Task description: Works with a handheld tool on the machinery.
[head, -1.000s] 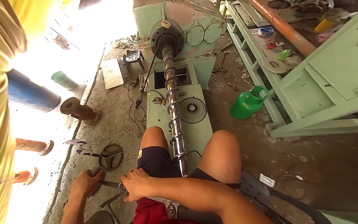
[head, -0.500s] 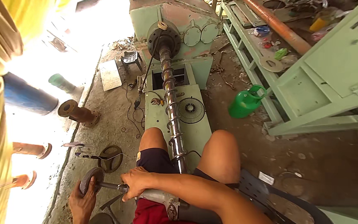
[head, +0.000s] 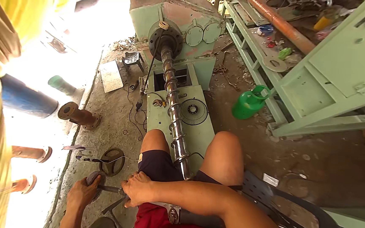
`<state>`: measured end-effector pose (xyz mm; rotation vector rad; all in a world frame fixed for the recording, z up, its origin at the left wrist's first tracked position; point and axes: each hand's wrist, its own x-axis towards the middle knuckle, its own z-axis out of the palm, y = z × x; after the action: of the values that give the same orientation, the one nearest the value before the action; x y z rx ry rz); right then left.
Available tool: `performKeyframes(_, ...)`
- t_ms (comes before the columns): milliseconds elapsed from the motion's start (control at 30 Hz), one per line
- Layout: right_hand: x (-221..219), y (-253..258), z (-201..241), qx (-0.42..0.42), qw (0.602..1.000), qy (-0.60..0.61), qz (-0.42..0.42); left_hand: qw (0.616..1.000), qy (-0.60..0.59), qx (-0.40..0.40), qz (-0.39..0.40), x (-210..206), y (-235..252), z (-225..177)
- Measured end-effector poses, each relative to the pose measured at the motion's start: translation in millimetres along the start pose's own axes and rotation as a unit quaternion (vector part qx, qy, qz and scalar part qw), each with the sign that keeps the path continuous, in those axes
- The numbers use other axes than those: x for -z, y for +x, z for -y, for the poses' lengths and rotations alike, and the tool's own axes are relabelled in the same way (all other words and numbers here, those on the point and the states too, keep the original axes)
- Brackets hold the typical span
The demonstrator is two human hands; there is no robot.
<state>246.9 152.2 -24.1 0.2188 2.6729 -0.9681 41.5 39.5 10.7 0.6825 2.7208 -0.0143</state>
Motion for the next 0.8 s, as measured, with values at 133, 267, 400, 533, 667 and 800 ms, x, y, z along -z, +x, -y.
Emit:
performKeyframes(133,0,3,-7,0.031,0.999,0.011,-0.017,0.999,-0.039,-0.022,-0.021,-6,0,5)
performKeyframes(267,3,2,-10,0.049,0.998,0.022,-0.02,0.993,-0.084,-0.049,-0.061,-14,-8,12)
performKeyframes(400,5,6,-19,0.06,0.997,0.052,-0.014,0.973,-0.164,-0.093,-0.13,-29,-17,24)
performKeyframes(533,6,10,-24,0.072,0.995,0.072,-0.001,0.936,-0.259,-0.128,-0.202,-52,-23,35)
performKeyframes(667,3,12,-26,0.059,0.995,0.084,0.003,0.934,-0.28,-0.117,-0.188,-54,-20,38)
performKeyframes(800,2,10,-22,0.042,0.997,0.069,0.004,0.955,-0.249,-0.096,-0.127,-40,-14,37)
